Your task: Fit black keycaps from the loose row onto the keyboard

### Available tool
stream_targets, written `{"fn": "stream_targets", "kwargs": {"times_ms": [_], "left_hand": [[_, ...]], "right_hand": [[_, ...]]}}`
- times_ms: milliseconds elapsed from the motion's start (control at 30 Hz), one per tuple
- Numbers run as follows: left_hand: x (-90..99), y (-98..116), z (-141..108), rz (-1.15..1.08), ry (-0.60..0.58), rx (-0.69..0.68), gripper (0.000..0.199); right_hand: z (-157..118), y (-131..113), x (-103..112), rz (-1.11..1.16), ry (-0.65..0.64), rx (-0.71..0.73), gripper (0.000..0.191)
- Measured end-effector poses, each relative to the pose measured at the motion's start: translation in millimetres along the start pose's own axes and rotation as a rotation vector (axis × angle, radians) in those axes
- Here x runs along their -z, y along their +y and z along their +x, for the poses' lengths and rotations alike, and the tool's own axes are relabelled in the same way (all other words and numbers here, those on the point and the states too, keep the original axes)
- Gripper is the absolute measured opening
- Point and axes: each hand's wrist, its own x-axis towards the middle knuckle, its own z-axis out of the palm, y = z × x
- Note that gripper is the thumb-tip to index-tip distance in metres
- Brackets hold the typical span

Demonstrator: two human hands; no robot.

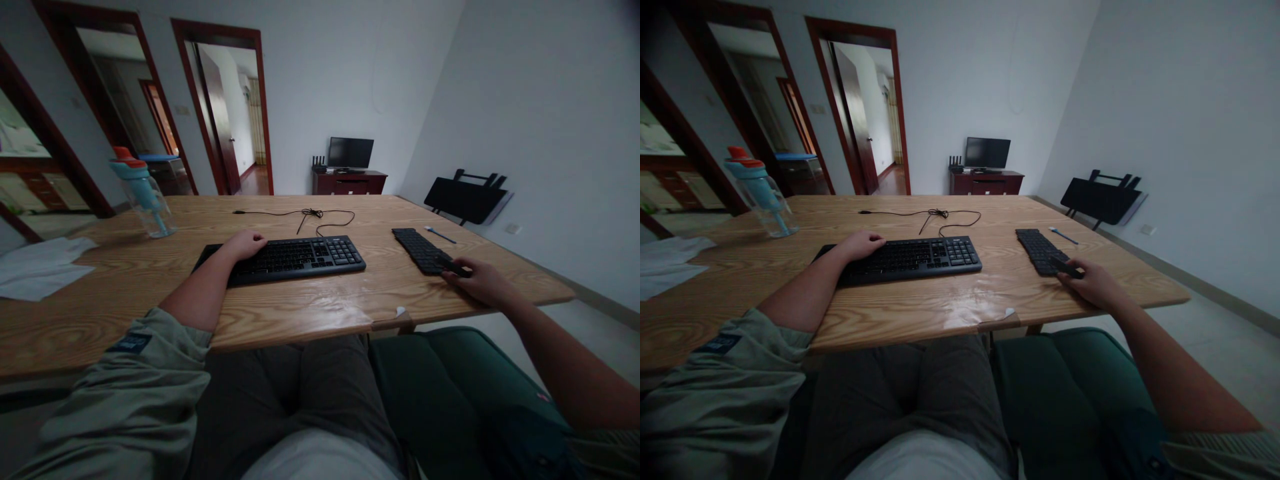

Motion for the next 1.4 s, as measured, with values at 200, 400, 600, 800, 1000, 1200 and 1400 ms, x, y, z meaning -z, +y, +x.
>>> {"fn": "stream_targets", "kwargs": {"times_ms": [200, 400, 600, 800, 1000, 1200, 1400], "left_hand": [[-0.7, -2, 1, -0.021, 0.000, -0.014, 0.040], [-1.5, -2, 1, -0.038, 0.010, -0.020, 0.039], [1.3, 1, -1, -0.016, 0.003, -0.006, 0.039], [1.4, 1, -1, -0.014, 0.006, -0.014, 0.040], [-0.1, 0, 1, -0.024, 0.000, -0.012, 0.040], [0.2, 0, 0, -0.022, -0.007, -0.005, 0.041], [1.0, 2, -1, 0.000, -0.001, -0.011, 0.040]], "right_hand": [[0, -1, 0, -0.010, 0.003, 0.002, 0.040], [-1, 1, 0, 0.004, -0.011, 0.010, 0.038], [1, 8, -2, 0.021, -0.030, 0.056, 0.049], [-3, 1, -2, 0.019, -0.041, 0.006, 0.048], [-7, -11, 0, 0.001, -0.032, -0.029, 0.042], [-4, -9, -2, -0.021, -0.031, -0.042, 0.046], [-3, -7, -3, 0.000, -0.016, -0.019, 0.044]]}}
